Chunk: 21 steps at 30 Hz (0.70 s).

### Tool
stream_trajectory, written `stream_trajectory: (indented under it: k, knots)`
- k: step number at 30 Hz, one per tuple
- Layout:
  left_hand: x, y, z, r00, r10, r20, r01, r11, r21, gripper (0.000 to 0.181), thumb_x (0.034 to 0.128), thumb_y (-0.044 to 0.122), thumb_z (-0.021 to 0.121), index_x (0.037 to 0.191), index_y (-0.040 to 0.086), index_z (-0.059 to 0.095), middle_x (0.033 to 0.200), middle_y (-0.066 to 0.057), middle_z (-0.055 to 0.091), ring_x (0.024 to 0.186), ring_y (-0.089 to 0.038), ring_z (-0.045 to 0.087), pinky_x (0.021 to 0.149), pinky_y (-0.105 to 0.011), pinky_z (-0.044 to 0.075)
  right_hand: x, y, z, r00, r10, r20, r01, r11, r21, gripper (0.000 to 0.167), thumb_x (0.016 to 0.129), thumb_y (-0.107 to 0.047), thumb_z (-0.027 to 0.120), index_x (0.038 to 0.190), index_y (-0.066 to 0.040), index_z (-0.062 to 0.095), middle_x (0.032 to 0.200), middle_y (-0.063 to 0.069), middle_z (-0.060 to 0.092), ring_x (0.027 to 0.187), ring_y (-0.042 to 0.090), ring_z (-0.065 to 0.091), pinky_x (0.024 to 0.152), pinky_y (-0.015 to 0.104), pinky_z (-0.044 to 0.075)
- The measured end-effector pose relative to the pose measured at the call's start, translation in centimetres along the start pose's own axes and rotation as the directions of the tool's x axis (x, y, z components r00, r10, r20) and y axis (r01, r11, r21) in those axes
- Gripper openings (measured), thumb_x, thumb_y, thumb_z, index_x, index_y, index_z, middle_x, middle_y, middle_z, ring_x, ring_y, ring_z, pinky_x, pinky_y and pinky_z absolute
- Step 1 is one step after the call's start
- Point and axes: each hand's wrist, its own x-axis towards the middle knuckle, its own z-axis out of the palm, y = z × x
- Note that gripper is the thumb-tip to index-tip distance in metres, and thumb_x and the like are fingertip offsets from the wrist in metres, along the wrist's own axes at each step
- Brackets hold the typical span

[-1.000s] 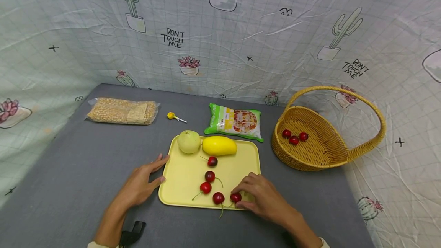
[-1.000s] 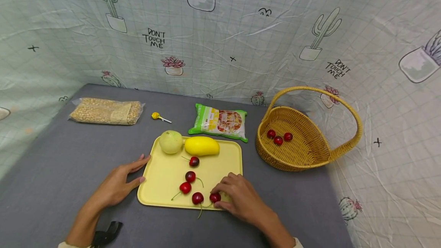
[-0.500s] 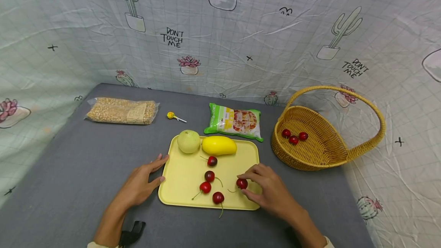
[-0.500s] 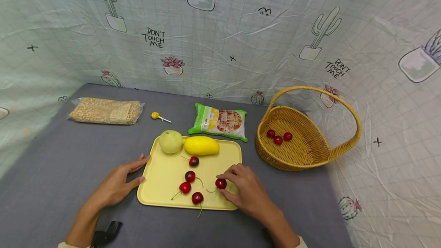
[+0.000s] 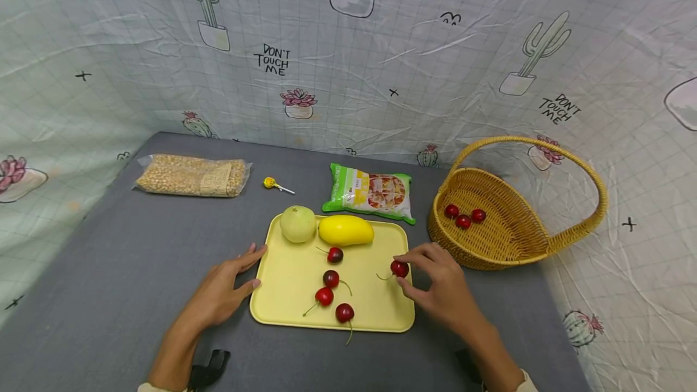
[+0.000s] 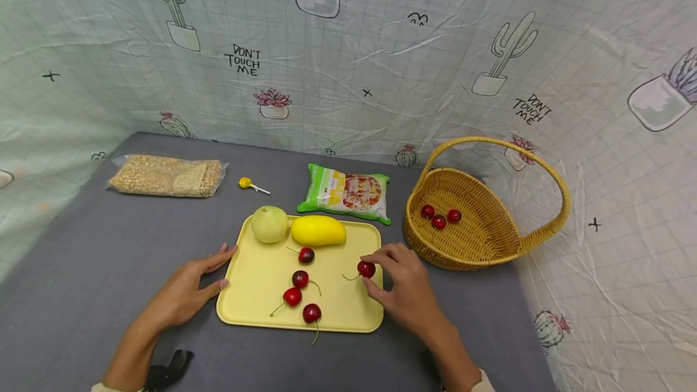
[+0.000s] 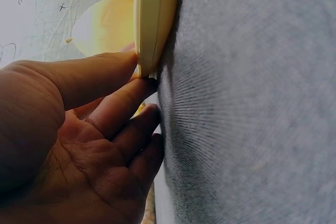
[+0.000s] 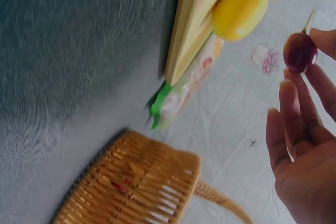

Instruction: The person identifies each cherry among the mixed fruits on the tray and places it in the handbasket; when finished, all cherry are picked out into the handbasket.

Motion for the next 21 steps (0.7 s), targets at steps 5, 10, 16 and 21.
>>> stream_trajectory:
  k: [5, 10, 16, 21]
  knots:
    - [0.0, 0.0, 0.0, 1.000, -0.001, -0.001, 0.001, 1.000, 0.003, 0.071, 0.0993, 0.005, 0.072, 0.164, 0.013, 0.045, 0.167, -0.027, 0.037, 0.152, -0.051, 0.038, 0.114, -0.074, 0.040, 0.1, 0.6, -0.7, 0.997, 0.035, -0.071, -0.035, 0.999, 0.005, 0.036, 0.079, -0.014, 0.094, 0.112, -0.019, 0.081, 0.104, -0.006, 0.071, 0.091, 0.010, 0.062, 0.079, 0.023, 0.050]
    - [0.0, 0.0, 0.0, 1.000, 0.002, -0.002, -0.002, 1.000, 0.010, 0.071, 0.0992, 0.006, 0.073, 0.164, 0.013, 0.045, 0.166, -0.027, 0.038, 0.152, -0.051, 0.039, 0.113, -0.074, 0.041, -0.1, 1.3, -1.4, 0.992, 0.068, -0.108, -0.069, 0.998, -0.011, 0.036, 0.080, -0.013, 0.092, 0.114, -0.019, 0.082, 0.104, -0.004, 0.071, 0.089, 0.015, 0.064, 0.075, 0.027, 0.052]
    - [0.0, 0.1, 0.0, 1.000, -0.008, 0.005, 0.008, 1.000, 0.001, 0.071, 0.0994, 0.006, 0.073, 0.164, 0.014, 0.044, 0.167, -0.026, 0.037, 0.153, -0.050, 0.038, 0.114, -0.074, 0.040, -0.2, 2.0, -2.2, 0.978, 0.112, -0.176, -0.115, 0.993, -0.006, 0.038, 0.078, -0.010, 0.092, 0.114, -0.017, 0.083, 0.104, 0.000, 0.071, 0.087, 0.013, 0.062, 0.077, 0.019, 0.050]
    - [0.0, 0.1, 0.0, 1.000, -0.007, 0.005, 0.007, 1.000, 0.004, 0.071, 0.0996, 0.006, 0.073, 0.164, 0.015, 0.044, 0.167, -0.026, 0.037, 0.153, -0.051, 0.037, 0.114, -0.075, 0.039, -0.1, 2.6, -2.9, 0.958, 0.154, -0.240, -0.160, 0.987, -0.006, 0.037, 0.078, -0.011, 0.092, 0.114, -0.014, 0.083, 0.106, 0.005, 0.072, 0.087, 0.018, 0.064, 0.078, 0.014, 0.047]
